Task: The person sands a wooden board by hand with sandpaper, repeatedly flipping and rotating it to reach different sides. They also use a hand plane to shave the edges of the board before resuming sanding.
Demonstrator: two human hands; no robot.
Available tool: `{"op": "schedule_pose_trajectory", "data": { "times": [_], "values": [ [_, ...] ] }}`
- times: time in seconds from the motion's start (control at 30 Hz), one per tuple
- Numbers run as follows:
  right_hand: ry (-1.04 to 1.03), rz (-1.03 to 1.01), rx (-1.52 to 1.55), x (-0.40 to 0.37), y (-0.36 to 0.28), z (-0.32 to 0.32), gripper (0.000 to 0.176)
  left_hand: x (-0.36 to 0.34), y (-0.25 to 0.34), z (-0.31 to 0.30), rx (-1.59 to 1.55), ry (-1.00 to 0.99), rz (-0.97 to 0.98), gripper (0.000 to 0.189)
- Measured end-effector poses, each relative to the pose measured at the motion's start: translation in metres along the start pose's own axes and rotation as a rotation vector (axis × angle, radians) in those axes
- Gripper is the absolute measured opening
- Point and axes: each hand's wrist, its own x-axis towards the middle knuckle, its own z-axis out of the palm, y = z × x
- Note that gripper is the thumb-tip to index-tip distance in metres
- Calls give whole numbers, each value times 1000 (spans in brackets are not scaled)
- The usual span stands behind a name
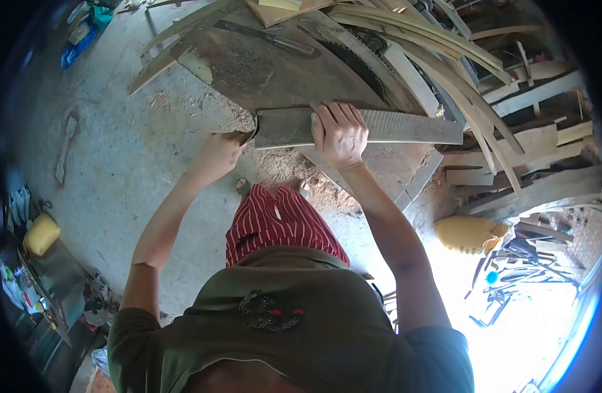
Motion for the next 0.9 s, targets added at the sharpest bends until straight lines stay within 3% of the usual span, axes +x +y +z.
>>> {"op": "schedule_pose_trajectory", "data": {
  "times": [0.03,0.1,0.17,0.2,0.23,0.3,0.37,0.43,0.57,0.63,0.77,0.9],
  "values": [
    [6,1,-8,1,1,-1,19,1,-6,13,3,3,9,19],
    [0,-4,2,0,0,0,19,-3,-22,41,22,-296,-77,14],
    [4,-14,5,-3,-3,2,19,-1,-11,77,93,-595,11,12],
    [10,-14,-8,2,-1,1,19,0,-9,83,-61,-434,14,10],
    [10,-8,-24,4,2,0,19,5,-18,86,-63,-433,31,10],
    [17,-8,0,1,-4,-1,20,10,-19,49,-287,-420,-360,14],
    [23,1,-10,1,-1,2,21,-3,-62,40,-65,-359,-291,9],
    [39,-22,-18,0,-2,1,21,-8,-68,6,-75,-324,-360,21],
    [57,20,1,-2,-3,-1,21,13,4,-50,-268,-272,-144,16],
    [54,2,-3,0,-3,-2,20,20,32,-54,213,-287,-42,11],
    [80,18,10,-3,-5,-2,20,23,45,-68,247,-200,-29,7],
    [88,37,19,-1,-5,-5,19,24,58,-80,309,-256,-2,8]
  ]
}}
